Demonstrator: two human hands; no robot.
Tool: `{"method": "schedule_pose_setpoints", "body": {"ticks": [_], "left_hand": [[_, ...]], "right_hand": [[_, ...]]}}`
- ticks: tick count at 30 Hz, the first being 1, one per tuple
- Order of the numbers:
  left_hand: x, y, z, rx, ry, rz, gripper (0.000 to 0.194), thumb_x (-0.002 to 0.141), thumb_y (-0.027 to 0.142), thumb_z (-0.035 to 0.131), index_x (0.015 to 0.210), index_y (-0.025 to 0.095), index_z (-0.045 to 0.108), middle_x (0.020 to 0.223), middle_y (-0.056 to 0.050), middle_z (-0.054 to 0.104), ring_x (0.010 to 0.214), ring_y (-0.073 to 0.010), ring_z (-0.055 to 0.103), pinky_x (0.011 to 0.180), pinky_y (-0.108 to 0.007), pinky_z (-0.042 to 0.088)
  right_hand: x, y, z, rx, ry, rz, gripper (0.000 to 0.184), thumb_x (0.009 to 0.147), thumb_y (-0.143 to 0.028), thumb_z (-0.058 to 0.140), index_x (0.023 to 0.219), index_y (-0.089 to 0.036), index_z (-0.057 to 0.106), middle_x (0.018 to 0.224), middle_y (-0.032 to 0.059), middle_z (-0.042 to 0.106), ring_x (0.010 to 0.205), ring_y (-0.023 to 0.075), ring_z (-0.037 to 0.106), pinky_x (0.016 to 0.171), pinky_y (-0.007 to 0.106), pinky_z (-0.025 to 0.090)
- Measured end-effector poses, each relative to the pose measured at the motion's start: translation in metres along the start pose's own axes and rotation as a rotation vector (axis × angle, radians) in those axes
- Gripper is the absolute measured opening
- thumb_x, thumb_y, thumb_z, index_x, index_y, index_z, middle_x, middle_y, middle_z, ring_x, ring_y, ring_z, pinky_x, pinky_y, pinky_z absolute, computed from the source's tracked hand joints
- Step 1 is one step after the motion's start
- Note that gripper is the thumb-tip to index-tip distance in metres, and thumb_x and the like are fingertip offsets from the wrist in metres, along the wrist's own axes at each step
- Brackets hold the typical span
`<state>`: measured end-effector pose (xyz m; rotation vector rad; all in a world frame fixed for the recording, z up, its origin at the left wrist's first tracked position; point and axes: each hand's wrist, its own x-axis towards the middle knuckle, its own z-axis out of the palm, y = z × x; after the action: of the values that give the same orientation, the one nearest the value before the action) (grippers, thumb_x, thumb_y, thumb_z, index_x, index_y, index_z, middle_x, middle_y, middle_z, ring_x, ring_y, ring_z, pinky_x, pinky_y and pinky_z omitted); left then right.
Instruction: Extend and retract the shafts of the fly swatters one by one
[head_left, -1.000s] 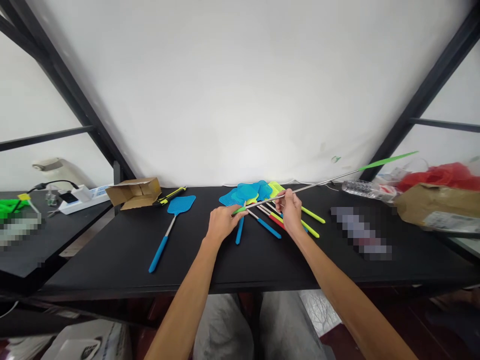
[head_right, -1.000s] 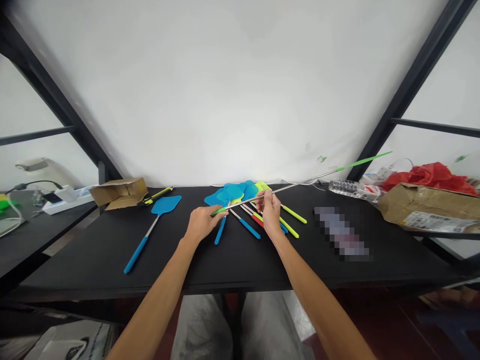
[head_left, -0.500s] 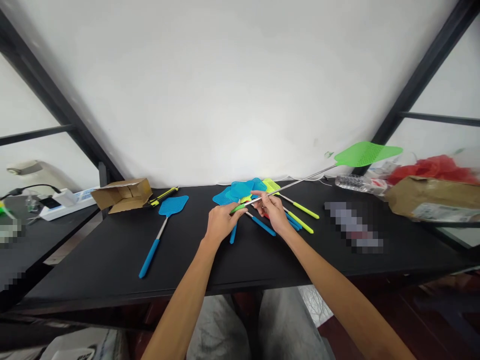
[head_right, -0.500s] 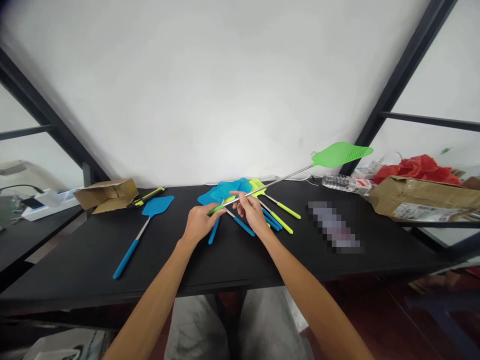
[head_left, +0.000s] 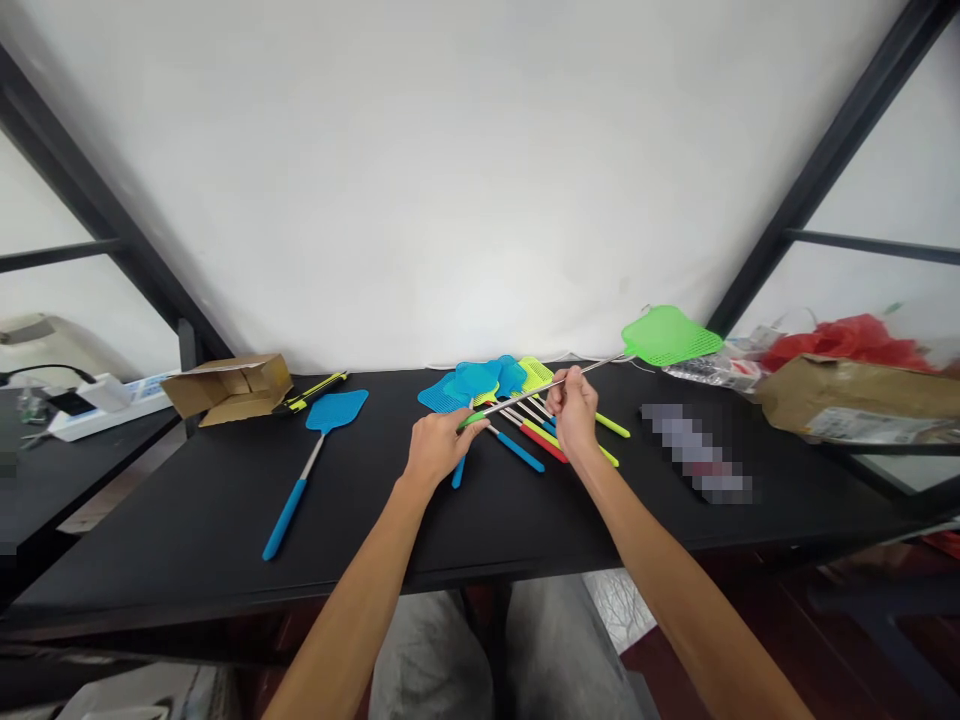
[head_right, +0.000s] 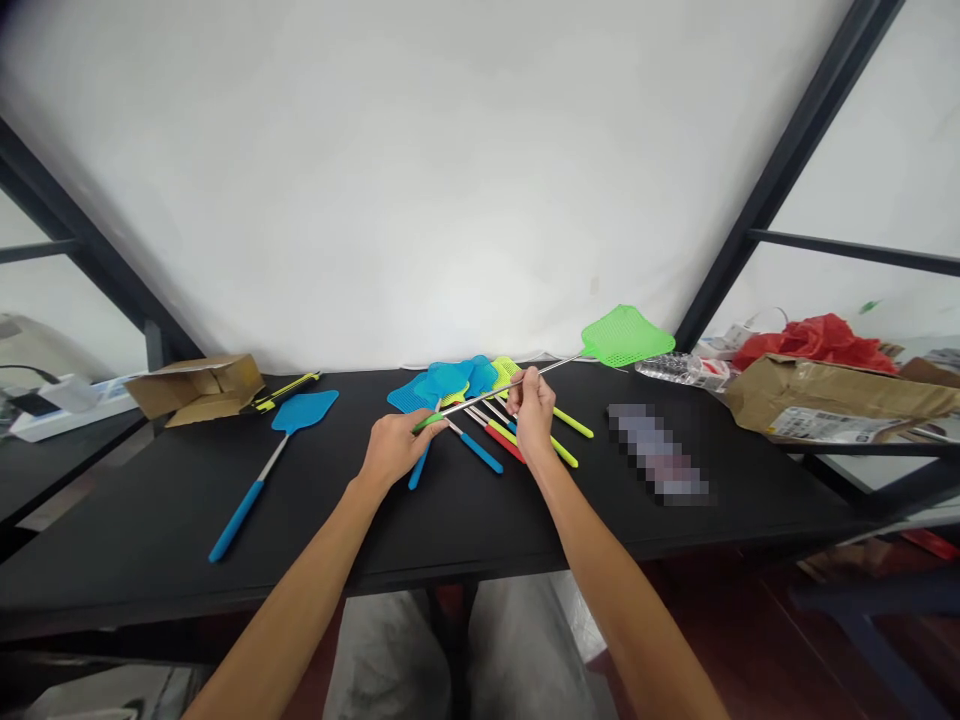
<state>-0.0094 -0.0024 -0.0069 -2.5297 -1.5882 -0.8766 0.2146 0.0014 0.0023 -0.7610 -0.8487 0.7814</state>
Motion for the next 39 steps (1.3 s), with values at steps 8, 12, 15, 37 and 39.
{"method": "schedule_pose_setpoints", "body": {"ticks": [8, 12, 15, 37, 39], "left_hand": [[-0.002, 0.007, -0.001, -0.016, 0.036, 0.016, 0.051, 0.096, 0.060, 0.038, 0.096, 0.023, 0.073, 0.070, -0.005, 0.070, 0.067, -0.0183, 0.063, 0.059, -0.025, 0.029], [-0.001, 0.006, -0.001, -0.028, 0.039, 0.022, 0.051, 0.096, 0.061, 0.039, 0.092, 0.022, 0.073, 0.068, -0.005, 0.068, 0.065, -0.0178, 0.061, 0.057, -0.025, 0.027], [0.000, 0.005, 0.000, -0.062, 0.064, 0.009, 0.050, 0.096, 0.060, 0.040, 0.092, 0.022, 0.073, 0.064, -0.004, 0.066, 0.062, -0.0170, 0.060, 0.057, -0.025, 0.027], [0.001, -0.002, 0.001, 0.039, -0.034, -0.005, 0.052, 0.095, 0.061, 0.038, 0.090, 0.022, 0.071, 0.062, -0.005, 0.064, 0.064, -0.0210, 0.060, 0.056, -0.025, 0.024], [0.000, 0.000, 0.001, 0.023, -0.032, -0.007, 0.052, 0.095, 0.061, 0.037, 0.089, 0.021, 0.070, 0.062, -0.005, 0.063, 0.064, -0.0205, 0.060, 0.057, -0.025, 0.026]], "right_hand": [[-0.034, 0.015, 0.027, -0.087, -0.398, 0.124, 0.048, 0.086, -0.068, 0.050, 0.089, -0.022, 0.065, 0.059, -0.0030, 0.052, 0.045, 0.0084, 0.040, 0.044, 0.023, 0.033], [-0.031, 0.011, 0.025, -0.138, -0.438, 0.141, 0.050, 0.085, -0.067, 0.052, 0.097, -0.021, 0.069, 0.060, -0.0028, 0.053, 0.046, 0.0086, 0.040, 0.044, 0.024, 0.033], [-0.020, 0.002, 0.019, -0.064, -0.347, 0.122, 0.047, 0.084, -0.063, 0.057, 0.104, -0.022, 0.067, 0.060, -0.0048, 0.047, 0.046, 0.0081, 0.036, 0.044, 0.024, 0.033], [0.004, 0.001, 0.001, 0.154, 0.132, 0.062, 0.061, 0.080, -0.057, 0.069, 0.065, -0.025, 0.019, 0.050, -0.0109, 0.022, 0.044, 0.0065, 0.026, 0.042, 0.023, 0.026], [-0.005, 0.006, 0.009, 0.125, 0.039, 0.069, 0.057, 0.080, -0.057, 0.068, 0.064, -0.024, 0.024, 0.049, -0.0105, 0.023, 0.044, 0.0068, 0.027, 0.043, 0.023, 0.026]]}}
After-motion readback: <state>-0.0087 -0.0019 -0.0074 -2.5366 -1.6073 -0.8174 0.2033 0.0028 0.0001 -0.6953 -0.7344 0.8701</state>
